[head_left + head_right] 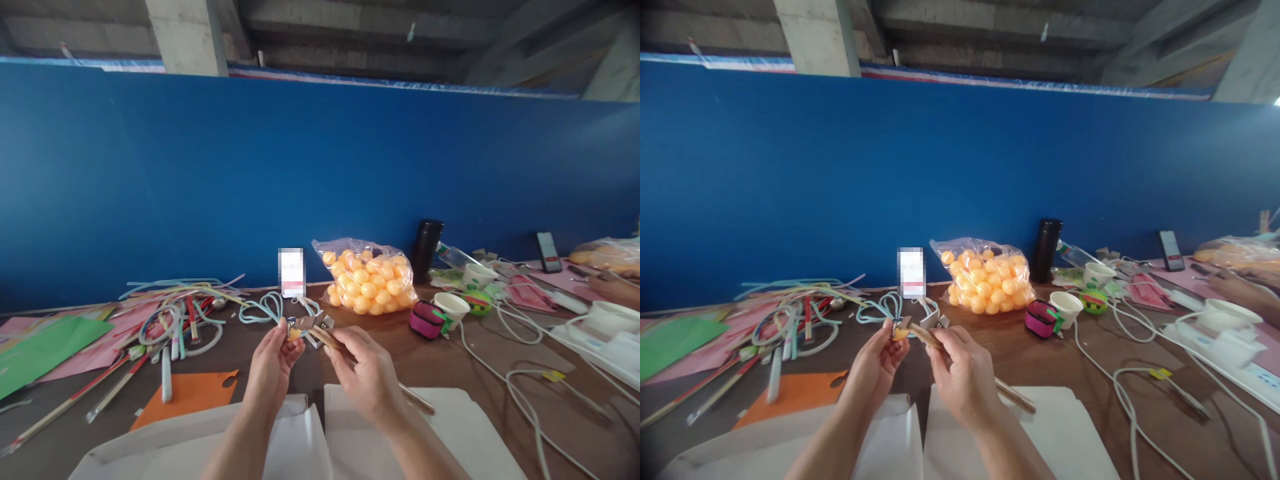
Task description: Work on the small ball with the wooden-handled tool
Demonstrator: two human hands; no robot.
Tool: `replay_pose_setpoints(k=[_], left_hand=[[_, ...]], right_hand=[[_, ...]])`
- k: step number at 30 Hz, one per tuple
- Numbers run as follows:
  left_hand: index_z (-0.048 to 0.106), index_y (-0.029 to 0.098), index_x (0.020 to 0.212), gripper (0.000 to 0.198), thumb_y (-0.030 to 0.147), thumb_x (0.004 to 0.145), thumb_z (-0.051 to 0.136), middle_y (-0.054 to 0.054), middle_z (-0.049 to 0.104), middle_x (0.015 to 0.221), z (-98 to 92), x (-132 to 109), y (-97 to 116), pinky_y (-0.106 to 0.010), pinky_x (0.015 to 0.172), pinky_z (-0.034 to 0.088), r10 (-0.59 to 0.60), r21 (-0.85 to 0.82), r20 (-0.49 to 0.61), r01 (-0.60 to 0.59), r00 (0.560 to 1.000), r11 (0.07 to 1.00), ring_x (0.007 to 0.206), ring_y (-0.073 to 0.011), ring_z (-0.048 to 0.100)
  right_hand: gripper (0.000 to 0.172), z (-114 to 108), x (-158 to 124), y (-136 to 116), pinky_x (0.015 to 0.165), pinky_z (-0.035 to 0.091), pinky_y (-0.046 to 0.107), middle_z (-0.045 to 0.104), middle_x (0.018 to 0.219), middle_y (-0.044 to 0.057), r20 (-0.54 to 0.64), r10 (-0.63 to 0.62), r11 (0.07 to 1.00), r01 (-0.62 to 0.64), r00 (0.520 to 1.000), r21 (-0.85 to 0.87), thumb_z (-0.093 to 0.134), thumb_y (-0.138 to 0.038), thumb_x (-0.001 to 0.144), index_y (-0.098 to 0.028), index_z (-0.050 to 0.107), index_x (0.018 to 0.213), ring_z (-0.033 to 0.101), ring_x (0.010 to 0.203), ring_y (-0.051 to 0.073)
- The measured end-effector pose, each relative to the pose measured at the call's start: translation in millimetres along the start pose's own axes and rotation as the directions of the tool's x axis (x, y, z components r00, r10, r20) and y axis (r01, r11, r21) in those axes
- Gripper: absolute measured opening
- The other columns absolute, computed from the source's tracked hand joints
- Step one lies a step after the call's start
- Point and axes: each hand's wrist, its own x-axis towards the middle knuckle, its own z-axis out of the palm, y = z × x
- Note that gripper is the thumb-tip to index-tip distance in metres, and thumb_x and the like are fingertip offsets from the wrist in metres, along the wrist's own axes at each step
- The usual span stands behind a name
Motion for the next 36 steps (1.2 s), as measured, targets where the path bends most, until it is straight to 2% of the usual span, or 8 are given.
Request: replay_pose_setpoints(k=[15, 36], left_hand=[[0.061, 0.011, 0.079, 0.015, 0.023, 0.077, 0.070, -0.003, 0.062, 0.064, 0.6, -0.7, -0.1, -0.021, 0.056, 0.056, -0.003, 0.014, -0.032, 0.004, 0.999, 1.000, 0.054, -0.0102, 0.061], [0.060, 0.011, 0.080, 0.017, 0.026, 0.079, 0.068, -0.003, 0.062, 0.065, -0.4, 0.4, 0.0, -0.021, 0.056, 0.055, -0.017, 0.038, -0.014, 0.018, 1.000, 0.999, 0.055, -0.0099, 0.061]], right_hand=[[0.021, 1.4, -0.1, -0.6, 0.080, 0.050, 0.026, 0.066, 0.096, 0.005, 0.007, 0.013, 1.000, -0.013, 1.000, -0.015, 0.052, -0.020, 0.089, -0.023, 0.064, 0.106, 0.064, 0.086, 0.017], [0.022, 0.4, 0.1, -2.5, 0.077, 0.051, 0.026, 0.066, 0.095, 0.004, 0.024, 0.025, 1.000, -0.024, 0.999, -0.013, 0.054, -0.018, 0.087, -0.023, 0.064, 0.106, 0.064, 0.083, 0.017]])
